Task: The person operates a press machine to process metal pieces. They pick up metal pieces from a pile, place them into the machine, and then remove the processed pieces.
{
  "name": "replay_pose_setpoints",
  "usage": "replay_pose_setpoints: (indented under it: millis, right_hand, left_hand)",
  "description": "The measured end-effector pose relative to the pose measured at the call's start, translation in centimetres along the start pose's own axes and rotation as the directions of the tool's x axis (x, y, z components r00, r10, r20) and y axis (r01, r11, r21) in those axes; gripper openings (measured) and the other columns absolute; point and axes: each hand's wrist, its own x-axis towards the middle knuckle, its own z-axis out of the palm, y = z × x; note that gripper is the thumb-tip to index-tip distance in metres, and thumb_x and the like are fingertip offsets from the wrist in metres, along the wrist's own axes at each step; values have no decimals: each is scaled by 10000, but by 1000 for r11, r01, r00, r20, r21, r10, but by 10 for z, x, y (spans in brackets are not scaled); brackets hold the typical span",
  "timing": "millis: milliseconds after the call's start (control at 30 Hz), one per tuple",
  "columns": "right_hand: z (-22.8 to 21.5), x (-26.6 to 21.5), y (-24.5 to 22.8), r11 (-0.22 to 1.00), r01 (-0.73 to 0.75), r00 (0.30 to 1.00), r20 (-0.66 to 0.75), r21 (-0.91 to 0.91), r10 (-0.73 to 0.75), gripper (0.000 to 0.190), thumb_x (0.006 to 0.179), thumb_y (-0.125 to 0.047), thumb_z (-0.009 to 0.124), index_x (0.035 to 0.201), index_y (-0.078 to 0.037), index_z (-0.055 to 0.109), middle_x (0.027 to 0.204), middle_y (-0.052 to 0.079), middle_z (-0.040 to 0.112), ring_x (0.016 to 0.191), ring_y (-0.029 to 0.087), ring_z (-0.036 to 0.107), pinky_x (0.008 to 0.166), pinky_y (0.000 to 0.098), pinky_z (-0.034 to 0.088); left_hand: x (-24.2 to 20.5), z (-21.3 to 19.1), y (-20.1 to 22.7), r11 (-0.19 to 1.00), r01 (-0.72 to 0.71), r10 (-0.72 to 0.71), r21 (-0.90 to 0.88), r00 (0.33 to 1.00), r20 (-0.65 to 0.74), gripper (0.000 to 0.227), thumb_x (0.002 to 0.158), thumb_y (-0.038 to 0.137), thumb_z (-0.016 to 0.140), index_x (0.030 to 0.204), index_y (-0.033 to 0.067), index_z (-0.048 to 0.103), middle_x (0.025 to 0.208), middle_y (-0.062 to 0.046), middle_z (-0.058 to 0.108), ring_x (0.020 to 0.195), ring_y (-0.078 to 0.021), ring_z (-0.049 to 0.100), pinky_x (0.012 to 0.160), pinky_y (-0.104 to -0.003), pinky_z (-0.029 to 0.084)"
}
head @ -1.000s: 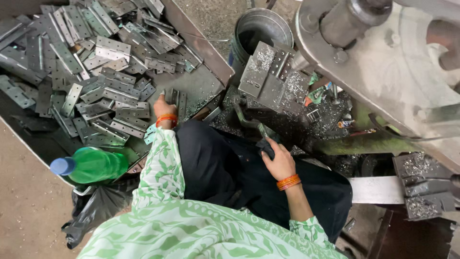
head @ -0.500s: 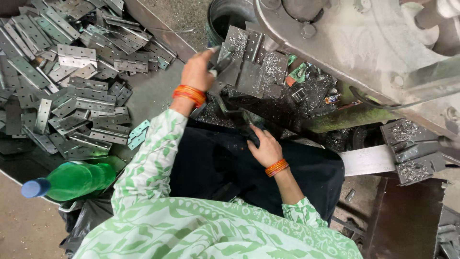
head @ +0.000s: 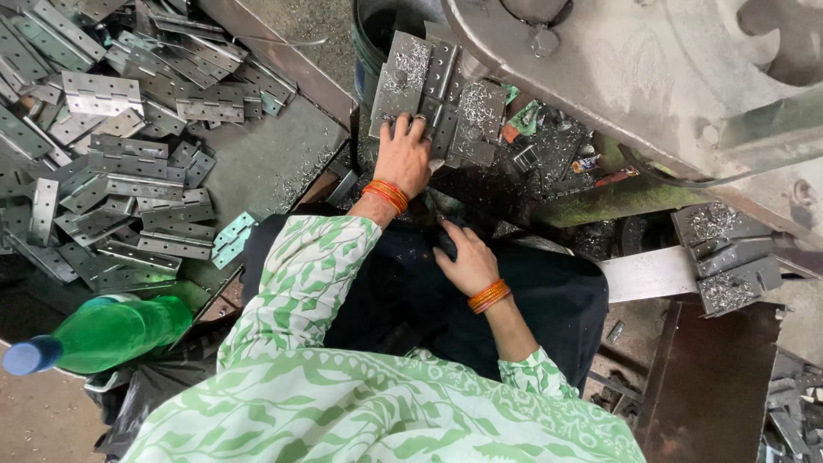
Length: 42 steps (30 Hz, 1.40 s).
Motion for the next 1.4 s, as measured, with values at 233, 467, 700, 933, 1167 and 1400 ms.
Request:
replay_pose_setpoints:
  millis: [233, 467, 700, 933, 1167, 1400]
  right_hand:
    - [-10, 19, -2, 989, -62, 959, 267, -131, 95, 909, 824, -403, 719, 1572, -88, 311, 1069, 294, 699, 987, 466, 685, 888, 526, 555]
    - [0, 22, 4, 985, -99, 950, 280, -143, 136, 929, 841, -397, 722, 1590, -67, 282, 1017, 312, 715, 959, 467, 702, 900, 516, 565]
    - [59, 0, 22, 983, -177, 979, 114, 47, 171, 896, 804, -293, 741, 1588, -196, 316, 988, 202, 730, 930, 415, 712, 803, 513, 575]
    - [46, 10, 29, 995, -95, 986, 140, 7, 93, 915, 789, -317, 759, 1574, -137, 324, 998, 250, 716, 951, 443, 692, 829, 520, 560]
    - [9, 27, 23, 992, -33, 971, 232, -123, 61, 828, 865, -404, 706, 1559, -100, 373, 1092, 290, 710, 1017, 457, 693, 898, 527, 559]
    - [97, -8, 41, 991, -135, 988, 78, -3, 135, 911, 836, -313, 749, 1607, -195, 278, 1111, 269, 703, 975, 467, 685, 828, 539, 566]
  left_hand:
    - [17, 12, 5, 999, 51, -51, 17, 999, -14, 277, 911, 224, 581, 1068, 87, 763, 1354, -60, 592, 1353, -351, 397, 1127, -729, 223]
    - [26, 18, -1, 999, 33, -31, 21, 996, -85, 264, 923, 213, 573, 1055, 92, 766, 1323, -64, 620, 1347, -358, 402, 1122, -743, 219]
    - [30, 23, -3, 999, 31, -29, 41, 999, -41, 284, 950, 227, 559, 1088, 94, 769, 1294, -70, 631, 1374, -368, 398, 1135, -735, 229]
    - [24, 17, -1, 993, 7, -6, 115, 1000, -14, 318, 926, 254, 562, 1103, 103, 778, 1313, -82, 637, 1361, -369, 393, 1101, -710, 264]
    - [20, 12, 7, 982, -21, 3, 186, 995, 97, 303, 910, 267, 593, 1100, 134, 788, 1283, -95, 642, 1363, -389, 374, 1079, -699, 290]
    - [24, 8, 6, 987, -7, -8, 163, 996, 89, 283, 917, 269, 584, 1068, 147, 790, 1282, -88, 640, 1354, -384, 378, 1086, -706, 281]
